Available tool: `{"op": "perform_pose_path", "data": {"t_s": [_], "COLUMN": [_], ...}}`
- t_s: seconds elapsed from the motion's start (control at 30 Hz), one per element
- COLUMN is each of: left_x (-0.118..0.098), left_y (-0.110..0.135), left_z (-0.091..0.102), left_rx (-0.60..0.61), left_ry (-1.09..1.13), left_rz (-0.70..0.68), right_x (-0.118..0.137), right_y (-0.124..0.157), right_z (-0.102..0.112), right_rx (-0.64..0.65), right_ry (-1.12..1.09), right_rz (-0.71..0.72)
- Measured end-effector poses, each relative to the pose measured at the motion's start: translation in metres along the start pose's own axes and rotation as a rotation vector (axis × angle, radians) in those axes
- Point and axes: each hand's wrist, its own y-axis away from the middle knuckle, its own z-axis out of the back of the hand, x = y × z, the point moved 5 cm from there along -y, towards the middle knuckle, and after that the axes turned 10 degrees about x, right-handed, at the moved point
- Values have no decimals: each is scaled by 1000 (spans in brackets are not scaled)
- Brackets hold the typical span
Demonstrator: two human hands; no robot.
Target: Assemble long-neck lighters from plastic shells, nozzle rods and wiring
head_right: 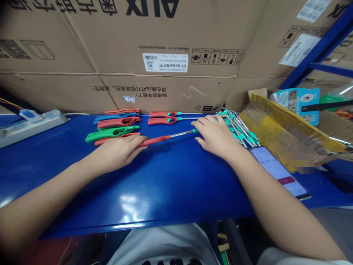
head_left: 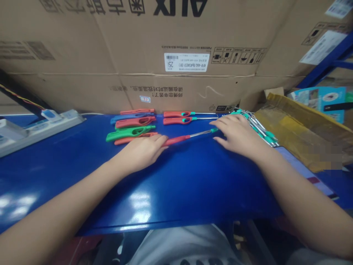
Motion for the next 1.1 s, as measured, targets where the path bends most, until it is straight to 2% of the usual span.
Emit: {"op": "perform_pose_path", "data": {"t_s": [0.13,0.37,0.6,0.7,0.87,1.0,1.1], "left_x": [3,0,-1,-1,-5,-15,-20], "left_y": [0,1,0,1,2,2,4], "left_z": [-2,-1,0,0,-4,-5,-4], "left_rx": [-7,-42,-57,-76,-47,5,4], "left_ry": [-22,-37,-49,-46,44,240,397], "left_rz": [-10,-54,-56,-66,-110,-156,-172], "right_x": [-11,-1,-9,-8,19,47,58], "right_y": [-3,-5,-4,-5,-4,0,3], "right_z": [-6,-12,-9,-10,-5,-1,3], "right_rx": [6,10,10,24,-47,-114,-192], "right_ry": [-39,-198,-134,-124,-252,-291,-255], "right_rz": [23,182,122,151,329,425,482]}}
